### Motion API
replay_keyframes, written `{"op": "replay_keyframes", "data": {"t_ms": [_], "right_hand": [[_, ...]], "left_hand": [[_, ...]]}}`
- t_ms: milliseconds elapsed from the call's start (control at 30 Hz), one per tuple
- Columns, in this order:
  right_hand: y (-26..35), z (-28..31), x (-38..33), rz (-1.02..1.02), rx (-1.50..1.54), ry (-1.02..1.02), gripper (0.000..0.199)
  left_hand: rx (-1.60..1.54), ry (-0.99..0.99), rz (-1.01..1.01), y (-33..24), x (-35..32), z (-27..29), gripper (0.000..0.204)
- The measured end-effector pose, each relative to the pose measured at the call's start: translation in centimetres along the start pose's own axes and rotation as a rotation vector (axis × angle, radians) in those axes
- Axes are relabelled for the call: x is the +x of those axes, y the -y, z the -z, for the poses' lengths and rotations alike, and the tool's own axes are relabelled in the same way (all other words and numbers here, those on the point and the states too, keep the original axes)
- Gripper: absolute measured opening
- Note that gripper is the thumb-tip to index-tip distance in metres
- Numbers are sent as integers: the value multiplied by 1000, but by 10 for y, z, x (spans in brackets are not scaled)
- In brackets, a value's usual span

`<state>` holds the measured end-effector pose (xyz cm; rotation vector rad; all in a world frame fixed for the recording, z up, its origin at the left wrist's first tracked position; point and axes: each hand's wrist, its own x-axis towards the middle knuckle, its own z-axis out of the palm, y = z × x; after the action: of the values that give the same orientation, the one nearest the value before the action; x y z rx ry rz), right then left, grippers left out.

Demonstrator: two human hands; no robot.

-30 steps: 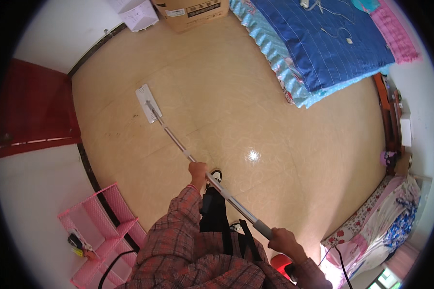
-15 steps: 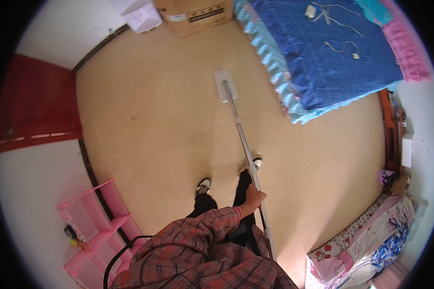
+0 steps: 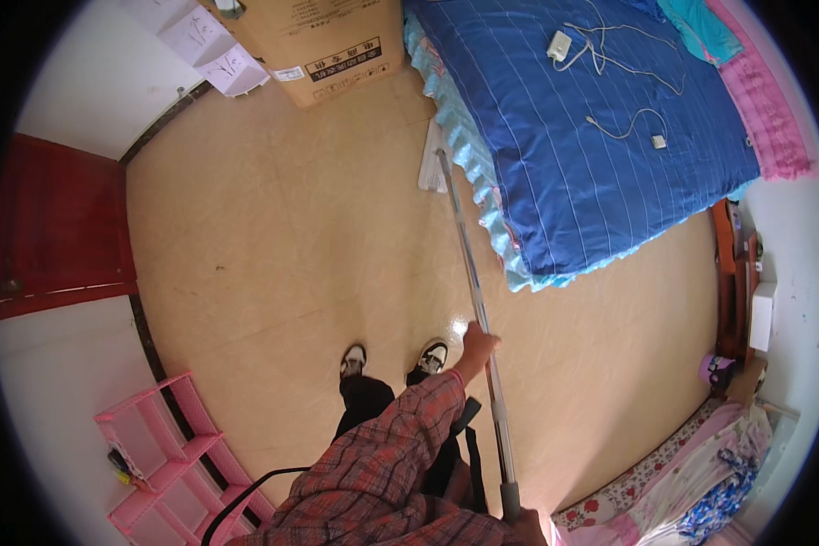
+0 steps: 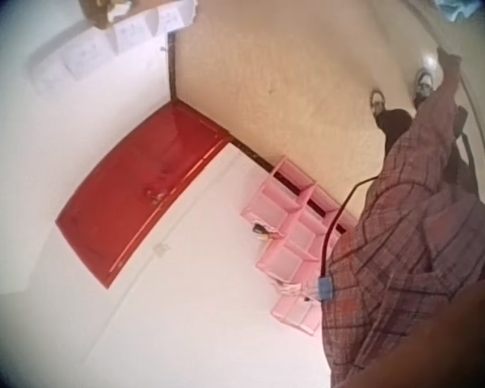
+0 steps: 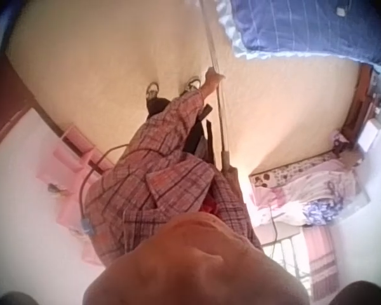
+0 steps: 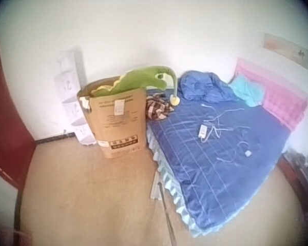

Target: The recorder is mopping the floor with a flat mop and then washing the mop head in a bucket of water.

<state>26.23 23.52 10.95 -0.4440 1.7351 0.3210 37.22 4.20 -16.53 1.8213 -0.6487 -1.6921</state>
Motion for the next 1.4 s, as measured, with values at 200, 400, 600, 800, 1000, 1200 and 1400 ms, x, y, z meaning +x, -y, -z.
{"op": "replay_keyframes", "data": {"t_ms": [200, 400, 600, 800, 1000, 1200, 1400], "right_hand": [[97, 36, 8, -46, 54, -16, 23], [192, 76, -5, -1, -213, -78, 29], [256, 85, -46, -22, -492, -72, 28], [283, 70, -70, -107, -486, 3, 29], [343, 35, -72, 179, -889, -74, 21], [381, -18, -28, 486, -1162, -20, 20], [299, -49, -1, 688, -1104, -190, 19]], "left_hand": [[-225, -25, 8, -99, 109, -1, 13], [-263, -12, 51, -185, 140, 40, 11], [-418, -44, 102, -189, 137, 106, 14], [-431, -133, 64, -186, 121, 147, 18], [-608, -350, 104, -170, 123, 249, 17], [-643, -574, 144, -129, 117, 343, 19], [-615, -540, 180, -61, 92, 372, 22]]}}
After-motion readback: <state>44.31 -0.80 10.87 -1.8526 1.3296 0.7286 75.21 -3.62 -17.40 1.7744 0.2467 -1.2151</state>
